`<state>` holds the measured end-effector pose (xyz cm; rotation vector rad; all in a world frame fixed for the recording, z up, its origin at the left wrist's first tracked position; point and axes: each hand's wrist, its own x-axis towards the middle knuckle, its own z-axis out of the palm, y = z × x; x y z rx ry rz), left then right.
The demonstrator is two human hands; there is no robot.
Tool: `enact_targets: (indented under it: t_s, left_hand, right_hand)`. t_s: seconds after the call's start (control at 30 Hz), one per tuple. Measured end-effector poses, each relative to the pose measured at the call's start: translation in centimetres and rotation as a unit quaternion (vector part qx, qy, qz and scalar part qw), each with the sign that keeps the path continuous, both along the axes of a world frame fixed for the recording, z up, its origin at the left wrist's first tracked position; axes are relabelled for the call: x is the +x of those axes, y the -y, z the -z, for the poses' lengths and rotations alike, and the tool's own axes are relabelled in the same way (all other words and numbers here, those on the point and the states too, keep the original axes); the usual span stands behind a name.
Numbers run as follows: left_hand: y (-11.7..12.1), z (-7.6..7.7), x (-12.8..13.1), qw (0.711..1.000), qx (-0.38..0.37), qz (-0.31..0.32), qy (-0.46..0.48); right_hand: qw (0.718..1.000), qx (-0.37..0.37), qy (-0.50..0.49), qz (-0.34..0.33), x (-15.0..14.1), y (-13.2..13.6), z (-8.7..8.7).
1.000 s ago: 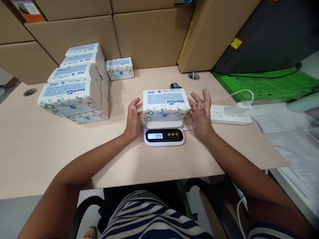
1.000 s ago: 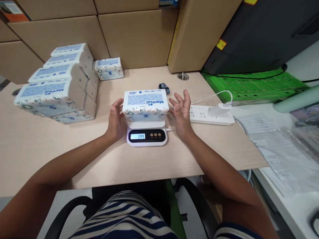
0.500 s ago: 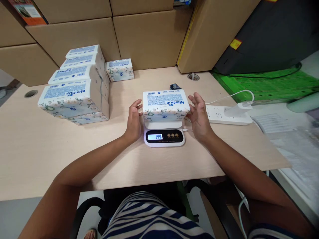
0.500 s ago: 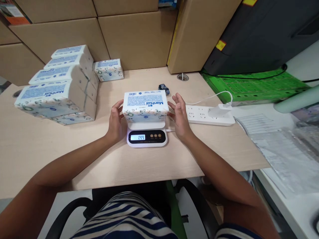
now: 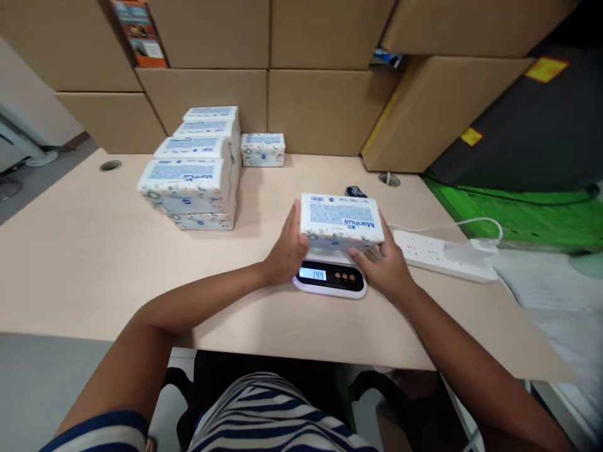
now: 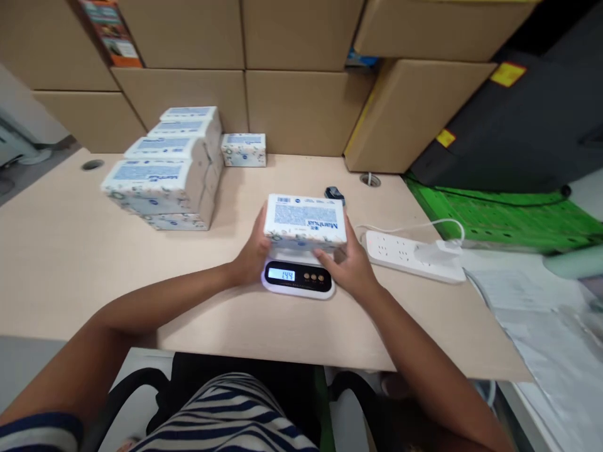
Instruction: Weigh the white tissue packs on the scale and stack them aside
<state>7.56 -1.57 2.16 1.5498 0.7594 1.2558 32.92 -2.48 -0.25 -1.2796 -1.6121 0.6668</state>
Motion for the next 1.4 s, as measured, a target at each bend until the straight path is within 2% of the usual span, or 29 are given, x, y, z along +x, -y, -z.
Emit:
enact_targets:
  t_s: [0.1, 0.17, 0.27, 0.33, 0.4, 0.5, 0.6, 0.7, 0.8, 0.9, 0.97, 1.03, 1.1, 1.17, 1.2, 1.23, 1.27, 1.33, 1.4]
  left_hand:
    - [4.1, -2.0, -1.9, 0.991, 0.106, -0.023, -0.083]
    - [7.6, -3.2, -4.6, 0.983, 0.136, -0.048, -0.114]
    - [12.5, -3.9, -10.2, 0.96, 0.173, -0.086, -0.201]
    - [14.6, -3.6, -14.3, 0.942, 0.159, -0.136, -0.261]
    - [15.3, -2.9, -17.9, 0.932, 0.112, -0.187, -0.291]
    - [14.6, -2.2, -21.6, 0.937, -0.007, -0.222, -0.269]
    - [13.2, -2.3, -23.9, 0.936, -0.097, -0.239, -0.239]
    - [11.7, -2.4, -25.7, 0.924, -0.119, -0.268, -0.247]
    - [10.4, -1.4, -27.2, 0.902, -0.115, -0.307, -0.281]
    - [9.7, 0.5, -28.1, 0.888, -0.119, -0.315, -0.314]
    - [9.9, 1.5, -28.4, 0.874, -0.072, -0.338, -0.342]
    - [10.5, 1.5, -28.3, 0.838, 0.062, -0.384, -0.383]
    - [10.8, -0.2, -27.7, 0.777, 0.25, -0.394, -0.422]
    - [10.0, -3.9, -26.3, 0.716, 0.402, -0.339, -0.459]
    - [8.8, -6.4, -25.2, 0.695, 0.439, -0.3, -0.484]
    - [7.1, -9.0, -23.9, 0.68, 0.452, -0.259, -0.517]
    - [4.7, -11.7, -22.5, 0.675, 0.432, -0.221, -0.556]
    - [-1.6, -16.4, -19.3, 0.676, 0.345, -0.159, -0.631]
    - [-9.2, -19.3, -16.1, 0.658, 0.239, -0.098, -0.708]
  right_hand:
    - [0.994, 0.074, 0.053, 0.064, -1.2, 1.5, -0.6]
    - [0.988, 0.119, 0.085, 0.042, -2.8, 2.8, -1.3]
    - [0.969, 0.181, 0.15, -0.079, -7.0, 4.4, -2.3]
    - [0.938, 0.222, 0.194, -0.182, -10.5, 4.4, -2.7]
    - [0.903, 0.244, 0.242, -0.256, -14.3, 3.6, -2.9]
    - [0.866, 0.226, 0.338, -0.292, -19.8, 2.0, -3.4]
    - [0.842, 0.206, 0.416, -0.274, -23.4, 1.3, -4.8]
    - [0.851, 0.169, 0.455, -0.199, -24.1, 0.5, -7.0]
    - [0.888, 0.105, 0.442, -0.07, -22.5, -3.0, -9.6]
    - [0.902, 0.063, 0.426, 0.02, -20.9, -10.4, -12.2]
    - [0.894, 0.037, 0.447, -0.004, -20.9, -16.3, -13.1]
    - [0.886, 0.021, 0.462, -0.032, -21.8, -21.5, -13.3]
    - [0.881, 0.01, 0.471, -0.052, -23.1, -25.4, -12.9]
    - [0.878, 0.004, 0.475, -0.066, -24.2, -28.0, -12.2]
    - [0.878, 0.005, 0.474, -0.07, -24.6, -28.8, -11.8]
    - [0.878, 0.007, 0.473, -0.074, -24.7, -29.4, -11.5]
    - [0.879, 0.009, 0.47, -0.077, -24.6, -30.0, -11.3]
    - [0.882, 0.013, 0.465, -0.08, -23.9, -30.8, -11.1]
    - [0.884, 0.013, 0.461, -0.08, -22.8, -31.6, -11.1]
